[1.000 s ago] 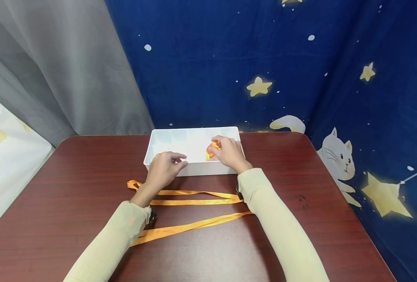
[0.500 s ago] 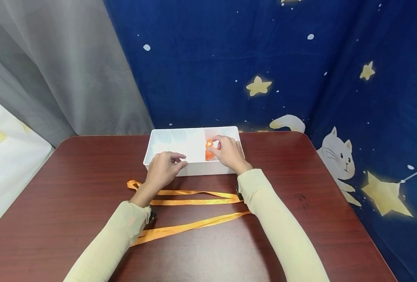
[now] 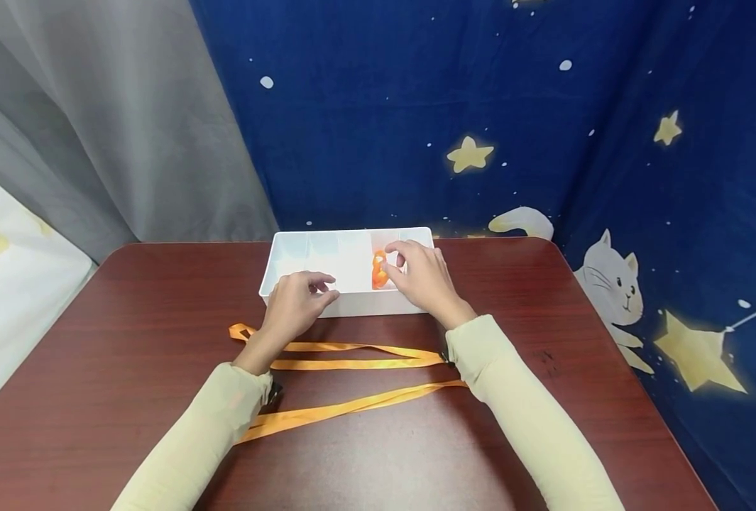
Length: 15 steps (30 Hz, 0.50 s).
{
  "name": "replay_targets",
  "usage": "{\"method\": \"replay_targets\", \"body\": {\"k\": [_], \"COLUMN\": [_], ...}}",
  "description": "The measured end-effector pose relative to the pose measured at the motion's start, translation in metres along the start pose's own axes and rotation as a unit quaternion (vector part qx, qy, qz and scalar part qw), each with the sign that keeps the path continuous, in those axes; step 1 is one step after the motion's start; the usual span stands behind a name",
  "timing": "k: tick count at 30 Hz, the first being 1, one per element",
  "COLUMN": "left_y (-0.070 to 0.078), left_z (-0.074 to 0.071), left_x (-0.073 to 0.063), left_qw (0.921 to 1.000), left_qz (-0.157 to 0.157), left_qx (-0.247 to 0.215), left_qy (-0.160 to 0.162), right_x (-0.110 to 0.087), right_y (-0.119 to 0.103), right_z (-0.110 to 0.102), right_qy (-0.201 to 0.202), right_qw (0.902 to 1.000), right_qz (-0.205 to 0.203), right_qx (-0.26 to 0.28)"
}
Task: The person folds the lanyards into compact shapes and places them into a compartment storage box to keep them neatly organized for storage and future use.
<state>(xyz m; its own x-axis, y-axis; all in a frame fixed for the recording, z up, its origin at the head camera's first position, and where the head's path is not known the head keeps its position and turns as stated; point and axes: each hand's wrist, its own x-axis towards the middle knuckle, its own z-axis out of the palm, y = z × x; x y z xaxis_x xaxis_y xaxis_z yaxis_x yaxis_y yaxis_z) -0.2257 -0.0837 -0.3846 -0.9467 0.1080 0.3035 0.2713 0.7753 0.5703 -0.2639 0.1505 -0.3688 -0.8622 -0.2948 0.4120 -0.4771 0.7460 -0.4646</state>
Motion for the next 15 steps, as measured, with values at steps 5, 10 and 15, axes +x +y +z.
{"method": "replay_targets", "body": {"k": [5,10,15], "left_y": [0.001,0.000,-0.005], "left_z": [-0.003,-0.006,-0.007], "left_x": [-0.003,-0.005,-0.007], "left_qw": [0.9980,0.9870,0.9720], "left_qz": [0.061,0.135,0.152], "left_qx": [-0.009,-0.008,-0.032], "left_qy": [-0.018,-0.086,-0.177], "right_x": [-0.014,-0.030,-0.043], "right_y": [-0.013,-0.025,-0.032], "right_z": [-0.005,-0.005,0.000], "right_qy": [-0.002,-0.053,-0.119], "right_qw": [0.9977,0.9931,0.9854], "right_qz": [-0.067,-0.104,-0.114], "right_qx": [-0.005,-0.017,-0.042]}}
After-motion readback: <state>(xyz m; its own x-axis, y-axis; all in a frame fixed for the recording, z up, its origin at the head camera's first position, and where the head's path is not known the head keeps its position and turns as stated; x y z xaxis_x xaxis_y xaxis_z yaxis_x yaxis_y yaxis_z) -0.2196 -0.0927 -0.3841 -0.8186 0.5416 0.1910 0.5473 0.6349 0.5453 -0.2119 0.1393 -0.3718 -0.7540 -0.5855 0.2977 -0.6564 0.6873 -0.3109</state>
